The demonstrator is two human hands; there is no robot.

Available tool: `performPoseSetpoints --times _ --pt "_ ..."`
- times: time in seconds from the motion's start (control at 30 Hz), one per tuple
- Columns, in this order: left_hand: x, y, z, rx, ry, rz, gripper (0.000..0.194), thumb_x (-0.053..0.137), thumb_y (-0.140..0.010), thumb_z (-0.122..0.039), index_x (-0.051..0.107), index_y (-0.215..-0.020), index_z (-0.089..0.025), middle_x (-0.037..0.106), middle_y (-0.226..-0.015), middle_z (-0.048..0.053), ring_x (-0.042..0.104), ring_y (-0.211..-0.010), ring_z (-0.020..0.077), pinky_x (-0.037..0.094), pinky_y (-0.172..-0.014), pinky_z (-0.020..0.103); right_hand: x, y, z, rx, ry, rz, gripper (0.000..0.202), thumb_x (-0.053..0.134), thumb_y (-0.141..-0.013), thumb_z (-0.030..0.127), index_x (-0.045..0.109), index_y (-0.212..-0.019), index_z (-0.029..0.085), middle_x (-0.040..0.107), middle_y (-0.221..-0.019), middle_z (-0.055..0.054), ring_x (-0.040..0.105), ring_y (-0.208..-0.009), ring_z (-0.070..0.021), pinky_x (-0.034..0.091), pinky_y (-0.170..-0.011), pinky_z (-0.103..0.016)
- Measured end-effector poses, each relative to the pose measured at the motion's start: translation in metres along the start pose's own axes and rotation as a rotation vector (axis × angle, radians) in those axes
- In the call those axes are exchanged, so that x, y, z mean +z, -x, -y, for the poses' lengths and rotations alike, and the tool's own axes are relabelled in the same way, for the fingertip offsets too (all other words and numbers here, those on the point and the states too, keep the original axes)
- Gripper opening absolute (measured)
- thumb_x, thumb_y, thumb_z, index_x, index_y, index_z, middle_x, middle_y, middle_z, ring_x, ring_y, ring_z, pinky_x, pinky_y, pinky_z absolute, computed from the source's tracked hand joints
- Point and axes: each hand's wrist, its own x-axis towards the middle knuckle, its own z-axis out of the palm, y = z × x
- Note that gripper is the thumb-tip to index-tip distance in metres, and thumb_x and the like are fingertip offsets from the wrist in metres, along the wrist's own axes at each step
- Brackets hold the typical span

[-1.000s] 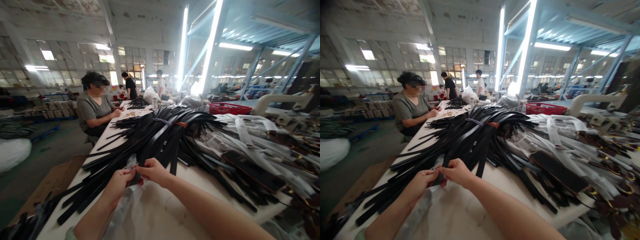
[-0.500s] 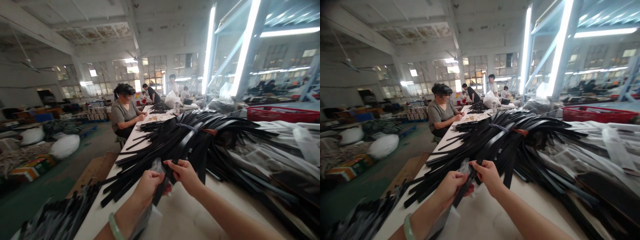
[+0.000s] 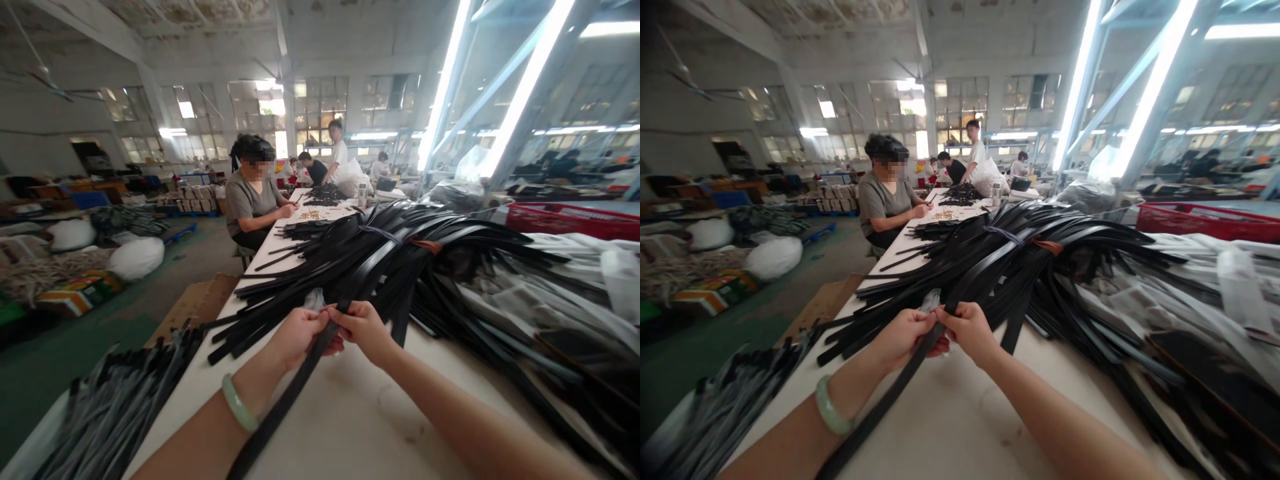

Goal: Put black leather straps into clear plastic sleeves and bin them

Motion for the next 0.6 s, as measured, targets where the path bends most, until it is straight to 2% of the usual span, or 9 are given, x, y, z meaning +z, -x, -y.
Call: performPoseSetpoints --times 0.1,0.17,0.3,0.37,0.5,0.6 --pt "-0.002 -0.002 0.0 -0.002 0.011 0.008 0.033 0.058 -0.085 -0.034 0.066 -0.073 -0.004 0.07 -0.065 0.014 0.067 -0.055 0.0173 0.054 -0.057 0.028 -0.001 -0.001 -0.003 -0.005 0.021 0.025 0.044 0.07 -0.065 0.053 0.068 -0.068 0.009 0.038 -0.04 0.006 0.026 -0.038 -0.0045 0.015 -0.039 -0.022" --pt "-0.003 -0.004 0.001 -0.024 0.016 0.025 0.032 0.058 -0.085 -0.034 0.066 -0.074 -0.005 0.07 -0.065 0.013 0.067 -0.056 0.0174 0.054 -0.057 0.027 -0.01 -0.006 0.0 0.0 0.037 0.027 0.045 0.067 -0.069 0.054 0.069 -0.07 0.009 0.036 -0.038 0.006 0.025 -0.037 -0.0042 0.015 -0.038 -0.022" --pt "0.004 -0.004 0.006 -0.083 -0.021 0.061 0.033 0.058 -0.086 -0.031 0.063 -0.066 -0.006 0.069 -0.061 0.013 0.066 -0.054 0.0173 0.053 -0.058 0.028 -0.03 -0.015 0.01 -0.001 -0.093 -0.191 0.047 0.069 -0.069 0.052 0.07 -0.084 0.008 0.027 -0.034 0.01 0.019 -0.033 -0.0036 0.01 -0.036 -0.021" --pt "0.009 -0.004 0.008 -0.083 -0.022 0.07 0.033 0.056 -0.086 -0.03 0.062 -0.064 -0.006 0.068 -0.06 0.012 0.066 -0.053 0.0168 0.053 -0.058 0.027 -0.03 -0.014 0.007 -0.007 -0.123 -0.243 0.046 0.071 -0.067 0.05 0.07 -0.084 0.008 0.026 -0.035 0.011 0.019 -0.033 -0.0032 0.009 -0.035 -0.021" --pt "0.012 -0.005 0.011 -0.038 0.066 0.034 0.027 0.059 -0.085 -0.028 0.063 -0.069 -0.006 0.067 -0.057 0.009 0.063 -0.049 0.014 0.054 -0.063 0.03 -0.012 -0.002 -0.004 0.084 -0.012 -0.109 0.043 0.073 -0.065 0.049 0.07 -0.077 0.008 0.035 -0.04 0.007 0.025 -0.035 -0.0044 0.013 -0.034 -0.021" --pt "0.008 -0.005 0.014 -0.052 0.071 0.06 0.029 0.063 -0.082 -0.031 0.064 -0.068 -0.006 0.067 -0.056 0.009 0.063 -0.05 0.0139 0.055 -0.068 0.031 -0.013 -0.001 -0.002 0.097 0.009 -0.142 0.044 0.071 -0.067 0.05 0.071 -0.079 0.008 0.035 -0.041 0.007 0.025 -0.036 -0.0045 0.013 -0.034 -0.021"
